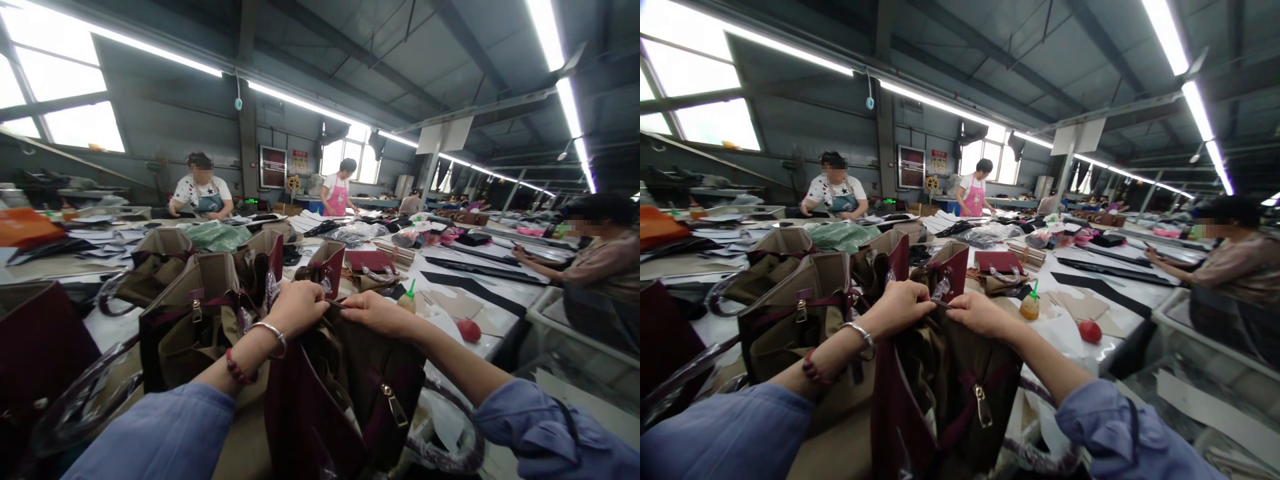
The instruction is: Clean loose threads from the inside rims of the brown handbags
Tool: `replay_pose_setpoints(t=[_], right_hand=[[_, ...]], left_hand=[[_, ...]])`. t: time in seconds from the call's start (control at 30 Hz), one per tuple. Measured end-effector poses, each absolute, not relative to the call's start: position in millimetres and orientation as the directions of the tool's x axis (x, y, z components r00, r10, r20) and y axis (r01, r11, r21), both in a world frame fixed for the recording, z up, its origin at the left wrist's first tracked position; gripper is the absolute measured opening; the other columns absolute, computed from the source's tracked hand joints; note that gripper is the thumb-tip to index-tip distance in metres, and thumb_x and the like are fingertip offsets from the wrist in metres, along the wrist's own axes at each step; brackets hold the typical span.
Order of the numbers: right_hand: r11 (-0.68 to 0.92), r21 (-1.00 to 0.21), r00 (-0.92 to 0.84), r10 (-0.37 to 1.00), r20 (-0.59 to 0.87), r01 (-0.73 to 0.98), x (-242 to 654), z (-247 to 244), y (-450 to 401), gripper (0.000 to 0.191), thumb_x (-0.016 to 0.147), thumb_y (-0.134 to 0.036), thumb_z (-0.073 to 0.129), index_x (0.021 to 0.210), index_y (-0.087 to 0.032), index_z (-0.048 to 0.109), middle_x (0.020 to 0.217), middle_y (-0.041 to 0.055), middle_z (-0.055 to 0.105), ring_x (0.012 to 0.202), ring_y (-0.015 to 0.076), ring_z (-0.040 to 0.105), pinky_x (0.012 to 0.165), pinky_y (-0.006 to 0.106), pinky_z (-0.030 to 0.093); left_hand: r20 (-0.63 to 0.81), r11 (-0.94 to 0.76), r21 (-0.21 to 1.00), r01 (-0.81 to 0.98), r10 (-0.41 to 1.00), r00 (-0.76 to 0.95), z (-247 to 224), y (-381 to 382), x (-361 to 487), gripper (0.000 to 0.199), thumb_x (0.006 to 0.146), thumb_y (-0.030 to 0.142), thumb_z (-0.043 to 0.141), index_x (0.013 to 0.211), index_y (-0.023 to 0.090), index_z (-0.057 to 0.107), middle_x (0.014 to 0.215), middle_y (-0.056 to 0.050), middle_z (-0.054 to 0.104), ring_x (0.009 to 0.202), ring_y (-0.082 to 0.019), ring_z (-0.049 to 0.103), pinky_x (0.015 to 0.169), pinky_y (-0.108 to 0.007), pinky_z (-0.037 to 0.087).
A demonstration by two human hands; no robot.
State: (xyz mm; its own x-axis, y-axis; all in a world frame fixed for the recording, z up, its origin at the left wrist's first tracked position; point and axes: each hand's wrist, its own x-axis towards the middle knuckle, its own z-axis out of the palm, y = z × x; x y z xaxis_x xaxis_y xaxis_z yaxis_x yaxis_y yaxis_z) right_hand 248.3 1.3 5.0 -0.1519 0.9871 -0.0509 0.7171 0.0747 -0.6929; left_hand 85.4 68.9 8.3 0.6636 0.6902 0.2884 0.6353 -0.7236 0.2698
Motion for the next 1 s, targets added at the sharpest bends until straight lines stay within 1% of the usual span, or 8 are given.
replay_pose_setpoints(t=[0.13, 0.37, 0.47, 0.57, 0.67, 0.77, 0.9, 1.0], right_hand=[[0.082, -0.696, -0.167, 0.984, -0.055, 0.713, 248.9, 4.5, 1.5, 0.026, 0.076, -0.029, 0.044, 0.08, -0.011, 0.063, 0.058, -0.001, 0.052, 0.05, 0.0089, 0.041, 0.047, 0.019, 0.033], [0.16, -0.558, -0.215, 0.976, -0.033, 0.814, 241.4, 11.5, 16.3, 0.021, 0.072, -0.026, 0.049, 0.074, -0.011, 0.064, 0.055, -0.0028, 0.049, 0.052, 0.0094, 0.04, 0.049, 0.019, 0.031], [0.167, -0.549, -0.214, 0.977, -0.022, 0.819, 237.1, 11.3, 21.6, 0.022, 0.073, -0.024, 0.047, 0.067, -0.011, 0.063, 0.053, -0.0031, 0.045, 0.051, 0.0089, 0.038, 0.047, 0.019, 0.03], [0.157, -0.537, -0.191, 0.982, -0.007, 0.829, 234.5, 9.5, 20.1, 0.023, 0.074, -0.024, 0.046, 0.067, -0.01, 0.063, 0.051, -0.0031, 0.042, 0.05, 0.0086, 0.036, 0.044, 0.019, 0.027], [0.146, -0.525, -0.168, 0.986, 0.005, 0.838, 232.2, 8.1, 14.9, 0.024, 0.074, -0.024, 0.044, 0.068, -0.01, 0.063, 0.05, -0.0029, 0.041, 0.05, 0.0091, 0.037, 0.044, 0.019, 0.026], [0.146, -0.512, -0.158, 0.987, 0.021, 0.846, 229.3, 7.3, 10.9, 0.022, 0.073, -0.024, 0.044, 0.067, -0.011, 0.062, 0.05, -0.0025, 0.042, 0.052, 0.01, 0.039, 0.045, 0.019, 0.028], [0.149, -0.491, -0.148, 0.988, 0.043, 0.858, 225.2, 6.4, 9.9, 0.023, 0.072, -0.025, 0.045, 0.063, -0.012, 0.06, 0.052, -0.0022, 0.044, 0.052, 0.0101, 0.04, 0.048, 0.02, 0.029], [0.154, -0.484, -0.148, 0.988, 0.052, 0.862, 222.9, 6.4, 10.0, 0.022, 0.072, -0.024, 0.045, 0.062, -0.012, 0.06, 0.053, -0.002, 0.045, 0.053, 0.0098, 0.041, 0.05, 0.02, 0.03]], left_hand=[[0.312, -0.721, 0.244, 0.649, 0.692, 0.651, 9.0, 66.6, 87.4, 0.023, 0.071, 0.033, 0.045, 0.059, 0.019, 0.058, 0.062, -0.003, 0.062, 0.067, -0.02, 0.057, 0.07, -0.035, 0.034], [0.307, -0.736, 0.236, 0.635, 0.676, 0.67, 6.4, 68.9, 84.0, 0.025, 0.072, 0.034, 0.044, 0.059, 0.019, 0.059, 0.063, -0.003, 0.062, 0.068, -0.02, 0.057, 0.072, -0.037, 0.03], [0.34, -0.772, 0.233, 0.592, 0.635, 0.694, 5.9, 69.5, 75.7, 0.021, 0.071, 0.034, 0.046, 0.059, 0.019, 0.057, 0.068, -0.002, 0.062, 0.076, -0.02, 0.055, 0.074, -0.037, 0.029], [0.395, -0.793, 0.205, 0.574, 0.603, 0.693, 7.1, 67.1, 65.8, 0.016, 0.066, 0.035, 0.054, 0.068, 0.019, 0.054, 0.079, -0.001, 0.061, 0.086, -0.021, 0.051, 0.074, -0.036, 0.029], [0.399, -0.751, 0.212, 0.626, 0.651, 0.646, 7.5, 62.7, 58.5, 0.027, 0.064, 0.04, 0.056, 0.081, 0.02, 0.05, 0.082, -0.002, 0.059, 0.085, -0.022, 0.051, 0.075, -0.037, 0.03], [0.379, -0.713, 0.239, 0.659, 0.693, 0.613, 6.4, 59.5, 55.0, 0.04, 0.064, 0.05, 0.054, 0.09, 0.02, 0.049, 0.086, -0.004, 0.06, 0.085, -0.023, 0.052, 0.077, -0.039, 0.03], [0.352, -0.706, 0.214, 0.675, 0.7, 0.621, 6.3, 58.9, 54.0, 0.048, 0.066, 0.062, 0.045, 0.086, 0.02, 0.054, 0.086, -0.007, 0.061, 0.085, -0.027, 0.053, 0.076, -0.042, 0.03], [0.331, -0.702, 0.188, 0.687, 0.704, 0.629, 7.7, 60.0, 54.0, 0.044, 0.069, 0.06, 0.042, 0.081, 0.021, 0.059, 0.08, -0.007, 0.063, 0.083, -0.028, 0.054, 0.075, -0.043, 0.03]])
